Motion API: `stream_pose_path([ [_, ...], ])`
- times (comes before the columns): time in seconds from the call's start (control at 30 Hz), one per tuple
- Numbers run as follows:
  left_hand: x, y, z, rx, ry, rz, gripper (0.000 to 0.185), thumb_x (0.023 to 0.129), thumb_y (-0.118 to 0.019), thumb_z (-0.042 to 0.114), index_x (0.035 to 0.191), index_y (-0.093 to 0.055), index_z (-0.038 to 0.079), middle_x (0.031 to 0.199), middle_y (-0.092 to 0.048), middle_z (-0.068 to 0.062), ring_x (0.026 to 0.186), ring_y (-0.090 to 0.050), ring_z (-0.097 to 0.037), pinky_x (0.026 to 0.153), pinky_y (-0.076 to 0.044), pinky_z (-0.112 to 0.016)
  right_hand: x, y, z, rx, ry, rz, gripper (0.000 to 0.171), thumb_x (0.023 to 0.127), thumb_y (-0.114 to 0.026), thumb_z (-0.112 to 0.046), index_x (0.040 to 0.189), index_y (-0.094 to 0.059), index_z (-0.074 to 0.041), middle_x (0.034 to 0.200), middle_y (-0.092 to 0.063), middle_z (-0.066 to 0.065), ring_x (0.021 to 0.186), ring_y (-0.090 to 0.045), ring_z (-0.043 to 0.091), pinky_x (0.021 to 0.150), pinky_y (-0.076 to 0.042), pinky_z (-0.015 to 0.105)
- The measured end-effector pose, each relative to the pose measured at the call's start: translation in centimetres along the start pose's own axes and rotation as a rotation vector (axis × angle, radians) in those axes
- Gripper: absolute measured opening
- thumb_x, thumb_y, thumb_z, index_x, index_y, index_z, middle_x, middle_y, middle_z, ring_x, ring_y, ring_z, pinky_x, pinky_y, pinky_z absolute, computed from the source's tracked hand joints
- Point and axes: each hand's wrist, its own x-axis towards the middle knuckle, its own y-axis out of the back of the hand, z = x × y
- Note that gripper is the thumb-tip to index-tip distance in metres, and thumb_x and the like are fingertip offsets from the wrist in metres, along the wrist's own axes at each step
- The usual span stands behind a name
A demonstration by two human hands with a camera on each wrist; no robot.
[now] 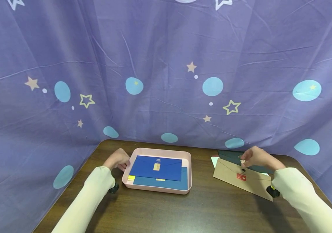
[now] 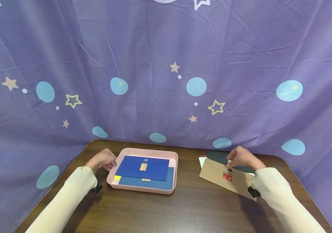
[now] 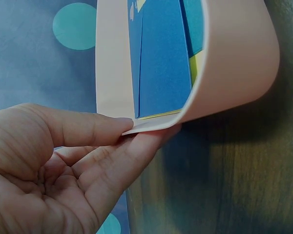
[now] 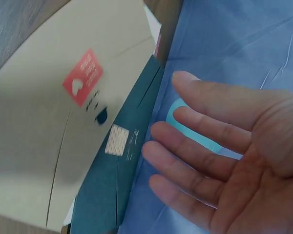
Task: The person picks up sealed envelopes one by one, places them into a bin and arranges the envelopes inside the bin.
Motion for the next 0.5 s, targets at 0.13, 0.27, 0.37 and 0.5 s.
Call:
stream_pose_path([
  [0.13, 0.1, 0.0, -0.1, -0.010, -0.001, -0.003, 0.009, 0.078, -0.056, -0.012, 0.077, -0.063, -0.006, 0.067, -0.055, -0.007, 0.056, -0.060, -0.018, 0.054, -0.064, -0.030, -0.1, 0.3, 0.5, -0.069, -0.013, -0.007, 0.033, 0.079, -0.085, -0.011, 0.102, -0.071, 0.007, 0.090, -0.075, 0.009, 0.082, -0.068, 0.020, 0.076, -0.062, 0.044],
  [0.27, 0.2, -0.1, -0.2, -0.021, 0.001, -0.008, 0.011, 0.077, -0.056, -0.012, 0.075, -0.062, -0.004, 0.065, -0.055, -0.007, 0.054, -0.058, -0.017, 0.052, -0.063, -0.029, -0.1, 0.4, 1.2, -0.138, -0.023, 0.000, 0.033, 0.075, -0.086, -0.010, 0.100, -0.071, 0.007, 0.086, -0.076, 0.008, 0.080, -0.070, 0.020, 0.075, -0.062, 0.045],
  [0.37, 0.2, -0.1, -0.2, -0.029, -0.001, -0.010, 0.011, 0.077, -0.056, -0.013, 0.074, -0.061, -0.003, 0.064, -0.054, -0.007, 0.053, -0.057, -0.017, 0.052, -0.062, -0.029, -0.2, 0.5, 1.7, -0.177, -0.030, 0.003, 0.035, 0.073, -0.087, -0.010, 0.100, -0.072, 0.007, 0.087, -0.076, 0.011, 0.080, -0.070, 0.023, 0.075, -0.062, 0.048],
  [0.5, 0.1, 0.0, -0.2, -0.033, -0.007, -0.010, 0.011, 0.076, -0.056, -0.013, 0.073, -0.060, -0.003, 0.063, -0.053, -0.006, 0.053, -0.057, -0.016, 0.052, -0.062, -0.029, -0.4, 0.4, 2.4, -0.223, -0.040, -0.003, 0.036, 0.072, -0.088, -0.011, 0.098, -0.072, 0.006, 0.089, -0.076, 0.014, 0.080, -0.070, 0.025, 0.076, -0.062, 0.048],
])
